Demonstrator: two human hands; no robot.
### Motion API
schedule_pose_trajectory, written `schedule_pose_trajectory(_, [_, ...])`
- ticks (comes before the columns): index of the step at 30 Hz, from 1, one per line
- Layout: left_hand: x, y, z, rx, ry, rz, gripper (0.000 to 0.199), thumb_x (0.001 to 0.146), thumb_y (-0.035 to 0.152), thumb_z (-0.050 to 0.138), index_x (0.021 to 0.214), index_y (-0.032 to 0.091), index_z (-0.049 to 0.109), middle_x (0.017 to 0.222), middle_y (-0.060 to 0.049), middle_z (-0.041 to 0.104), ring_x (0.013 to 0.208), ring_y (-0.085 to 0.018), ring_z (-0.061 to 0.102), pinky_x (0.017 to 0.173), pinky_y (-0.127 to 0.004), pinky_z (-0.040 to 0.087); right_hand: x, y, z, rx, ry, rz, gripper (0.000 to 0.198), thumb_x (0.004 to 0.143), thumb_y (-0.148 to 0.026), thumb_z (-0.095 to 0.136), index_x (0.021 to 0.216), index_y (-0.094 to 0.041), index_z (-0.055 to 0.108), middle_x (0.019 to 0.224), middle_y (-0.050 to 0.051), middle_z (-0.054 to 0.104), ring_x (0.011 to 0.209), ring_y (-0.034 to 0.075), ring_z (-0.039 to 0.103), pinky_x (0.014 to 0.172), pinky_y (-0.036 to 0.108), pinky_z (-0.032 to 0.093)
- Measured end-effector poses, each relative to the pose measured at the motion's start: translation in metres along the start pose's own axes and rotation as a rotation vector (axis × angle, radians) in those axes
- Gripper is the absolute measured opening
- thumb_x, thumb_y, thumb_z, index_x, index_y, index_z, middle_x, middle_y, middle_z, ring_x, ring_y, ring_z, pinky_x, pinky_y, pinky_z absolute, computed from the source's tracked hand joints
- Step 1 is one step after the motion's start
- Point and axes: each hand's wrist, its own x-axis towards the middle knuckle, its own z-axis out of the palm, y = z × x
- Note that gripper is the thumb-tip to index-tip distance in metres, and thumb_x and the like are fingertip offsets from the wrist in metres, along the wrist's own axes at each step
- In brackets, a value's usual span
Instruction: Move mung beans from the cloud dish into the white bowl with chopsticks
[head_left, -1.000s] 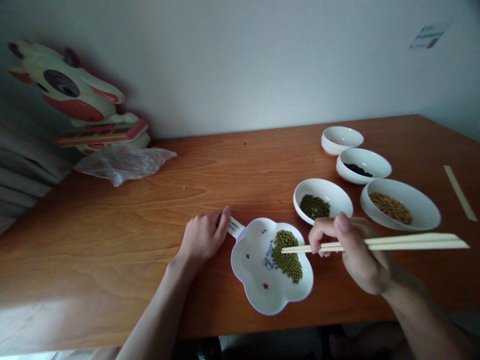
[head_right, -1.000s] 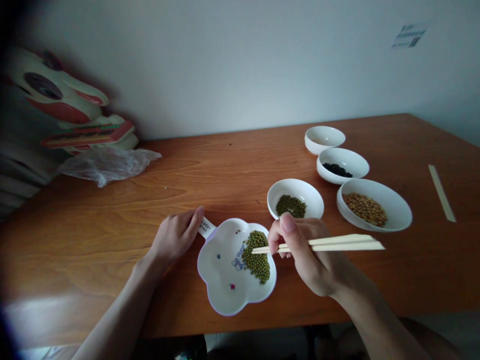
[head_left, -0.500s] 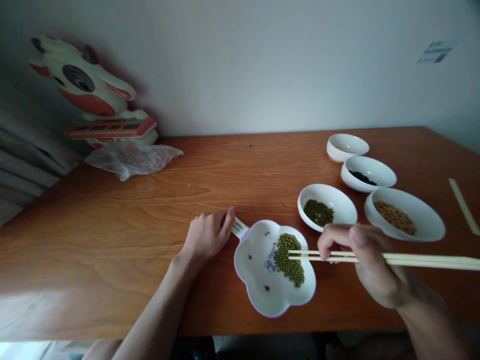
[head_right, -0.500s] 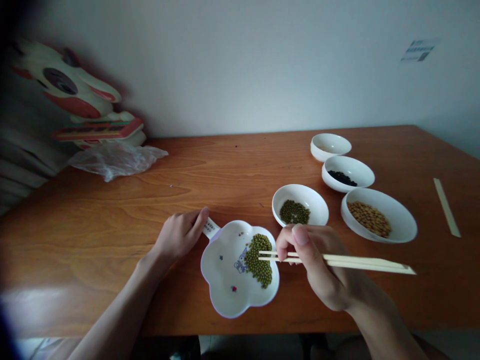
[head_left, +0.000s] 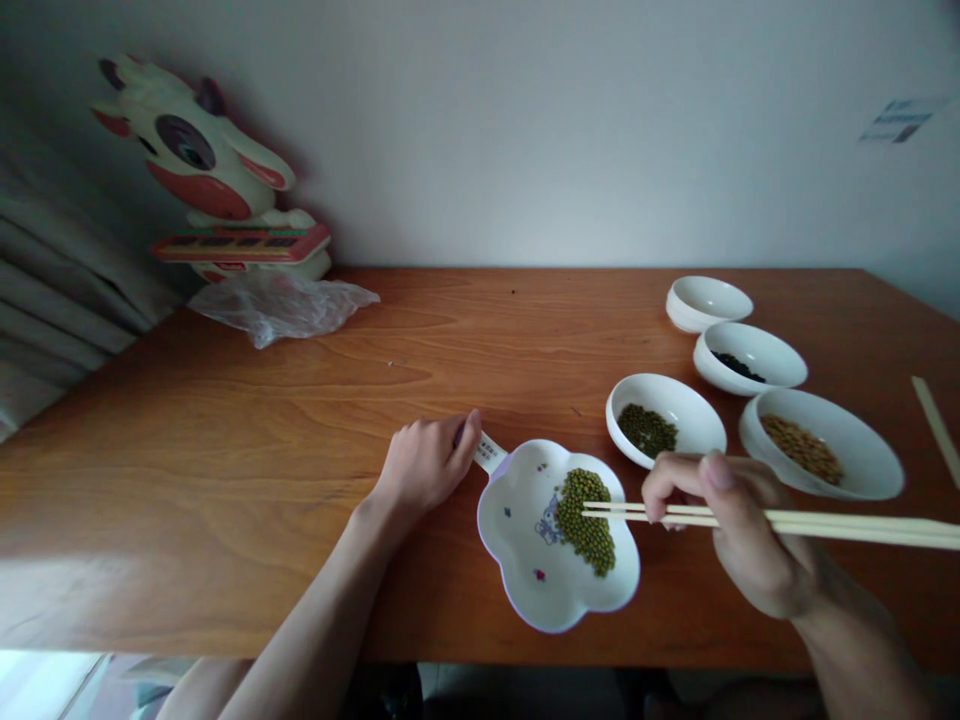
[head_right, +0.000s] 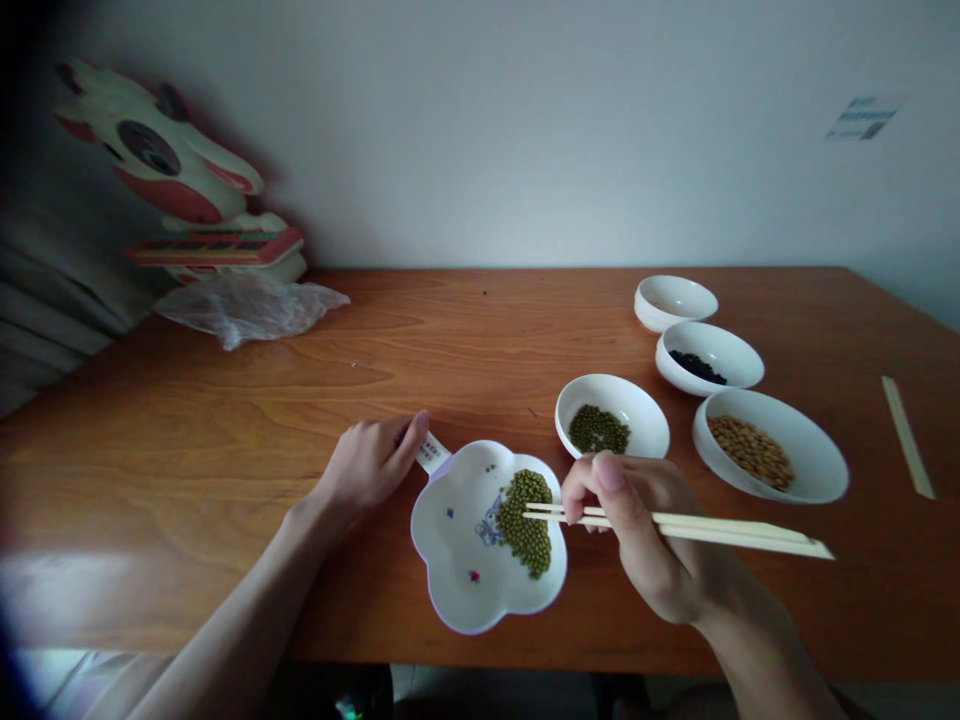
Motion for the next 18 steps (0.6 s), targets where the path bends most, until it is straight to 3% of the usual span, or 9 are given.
schedule_pose_trajectory(7, [0.000,0.001,-0.001,0.008,0.007,0.009,0.061,0.107,0.054,0.025,0.077,0.020,0.066,0.069,-0.007,0.069,0.058,-0.018,0.057,0.059,-0.030,0.022,-0.002,0.002,-0.001,-0.015,0.036,-0.007,0.061,0.109,-0.049,0.022,0.072,-0.024,0.064,0.065,0.002,0.062,0.059,0.018,0.053,0.060,0.035,0.037])
schedule_pose_trajectory(15, [0.000,0.001,-0.001,0.007,0.000,-0.006,0.062,0.107,0.054,0.025,0.076,0.020,0.066,0.070,-0.007,0.070,0.057,-0.018,0.057,0.058,-0.030,0.022,-0.007,0.008,-0.003,0.135,0.077,-0.057,0.070,0.106,-0.059,0.017,0.072,-0.025,0.068,0.067,0.003,0.064,0.065,0.021,0.059,0.067,0.038,0.039])
schedule_pose_trajectory(18, [0.000,0.001,-0.001,0.013,-0.001,0.000,0.062,0.107,0.054,0.024,0.075,0.020,0.065,0.071,-0.007,0.069,0.058,-0.018,0.057,0.058,-0.030,0.022,-0.012,0.009,-0.014,0.103,0.166,-0.051,0.074,0.104,-0.063,0.016,0.070,-0.025,0.070,0.066,0.005,0.065,0.066,0.023,0.060,0.066,0.039,0.040])
